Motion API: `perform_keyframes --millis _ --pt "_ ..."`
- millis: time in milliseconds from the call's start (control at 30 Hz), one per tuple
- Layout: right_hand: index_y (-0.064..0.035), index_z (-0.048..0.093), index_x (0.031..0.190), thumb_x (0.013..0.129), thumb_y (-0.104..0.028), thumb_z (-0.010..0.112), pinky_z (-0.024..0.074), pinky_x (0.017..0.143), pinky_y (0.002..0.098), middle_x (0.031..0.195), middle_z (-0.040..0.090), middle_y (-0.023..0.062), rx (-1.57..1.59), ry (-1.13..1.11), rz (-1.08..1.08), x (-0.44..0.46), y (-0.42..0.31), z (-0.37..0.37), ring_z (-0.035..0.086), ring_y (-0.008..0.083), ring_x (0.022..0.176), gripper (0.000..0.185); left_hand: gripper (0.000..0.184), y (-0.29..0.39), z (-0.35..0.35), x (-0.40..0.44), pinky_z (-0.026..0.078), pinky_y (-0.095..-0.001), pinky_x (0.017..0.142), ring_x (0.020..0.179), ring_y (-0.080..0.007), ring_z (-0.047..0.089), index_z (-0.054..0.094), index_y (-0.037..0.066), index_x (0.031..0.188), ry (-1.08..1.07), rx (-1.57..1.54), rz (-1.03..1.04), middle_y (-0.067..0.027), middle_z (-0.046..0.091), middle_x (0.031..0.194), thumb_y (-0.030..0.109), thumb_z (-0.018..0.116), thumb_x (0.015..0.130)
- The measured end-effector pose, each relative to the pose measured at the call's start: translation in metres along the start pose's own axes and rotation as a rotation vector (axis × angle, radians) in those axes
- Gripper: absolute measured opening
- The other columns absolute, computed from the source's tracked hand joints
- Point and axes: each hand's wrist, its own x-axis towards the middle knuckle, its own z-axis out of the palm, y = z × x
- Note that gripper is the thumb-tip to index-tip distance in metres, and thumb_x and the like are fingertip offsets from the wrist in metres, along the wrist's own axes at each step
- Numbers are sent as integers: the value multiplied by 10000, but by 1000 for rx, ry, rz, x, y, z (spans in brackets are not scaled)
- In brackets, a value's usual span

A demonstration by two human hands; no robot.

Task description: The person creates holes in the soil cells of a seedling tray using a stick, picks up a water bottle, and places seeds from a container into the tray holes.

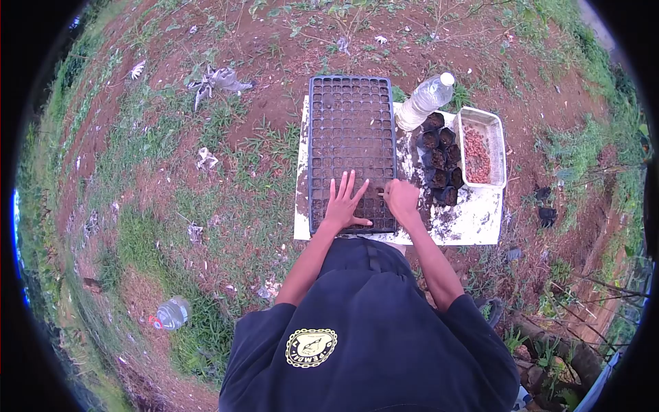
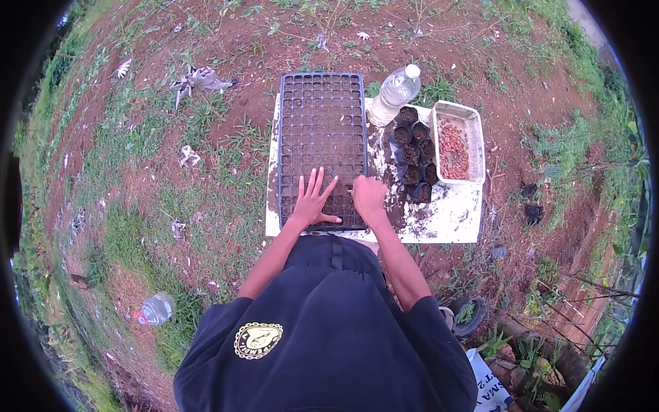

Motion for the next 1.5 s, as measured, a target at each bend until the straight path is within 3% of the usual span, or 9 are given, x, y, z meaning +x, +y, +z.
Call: perform_keyframes --millis 300,400,533,600,800,1100,1233,1400,1500 --pt "-146 747 700 720 -196 737 547 585 432 653 683 134 -136 115 7 -2 -1 17 698 320 626 56 1325 -1 2 1 83 -632 1172 1509 -393 85 147 248 1596 23 14 -2 -224 85 1630 880 635 538" --pt "-88 716 662 767 -159 687 550 585 434 655 680 158 108 19 29 -3 -2 -22 703 329 633 131 1329 1 4 0 81 -633 1171 1509 -395 84 145 250 1596 21 5 -5 -224 83 1631 881 636 534" --pt "-90 721 739 767 -197 737 547 647 444 721 704 142 100 -50 91 0 -3 -16 708 329 686 112 1337 0 5 -1 81 -636 1169 1509 -394 82 143 252 1596 34 3 0 -224 81 1631 881 641 526" --pt "-126 728 717 730 -199 766 546 644 426 716 701 142 -145 58 34 0 1 13 706 324 681 82 1339 0 5 0 80 -637 1169 1510 -394 82 143 253 1596 45 6 2 -224 81 1631 881 643 524" --pt "-88 727 664 754 -172 710 558 582 420 642 679 168 79 34 39 1 -3 -19 705 331 624 125 1340 1 3 0 77 -634 1169 1510 -390 86 143 250 1596 26 25 -4 -224 90 1631 882 641 524" --pt "-102 730 736 756 -179 724 552 681 445 738 705 165 -39 -2 44 3 -6 4 715 338 722 80 1338 -2 6 1 80 -631 1171 1510 -392 89 147 248 1595 67 22 9 -227 98 1628 890 630 526" --pt "-76 723 752 764 -172 722 551 678 451 744 705 176 97 -93 79 6 -2 -24 716 348 728 97 1342 0 7 0 88 -634 1170 1508 -399 93 148 249 1595 59 27 7 -227 100 1628 894 627 521" --pt "-61 718 798 702 -235 816 553 675 441 767 712 163 -139 -25 8 3 -2 4 719 328 743 222 1343 -1 8 0 90 -638 1168 1507 -401 93 147 249 1595 55 21 8 -231 99 1626 894 627 520" --pt "-111 719 737 688 -211 791 549 649 450 736 704 143 -84 14 19 7 -5 6 713 329 710 133 1338 -1 6 0 87 -638 1167 1507 -401 92 147 246 1596 48 18 8 -233 99 1626 891 628 526"
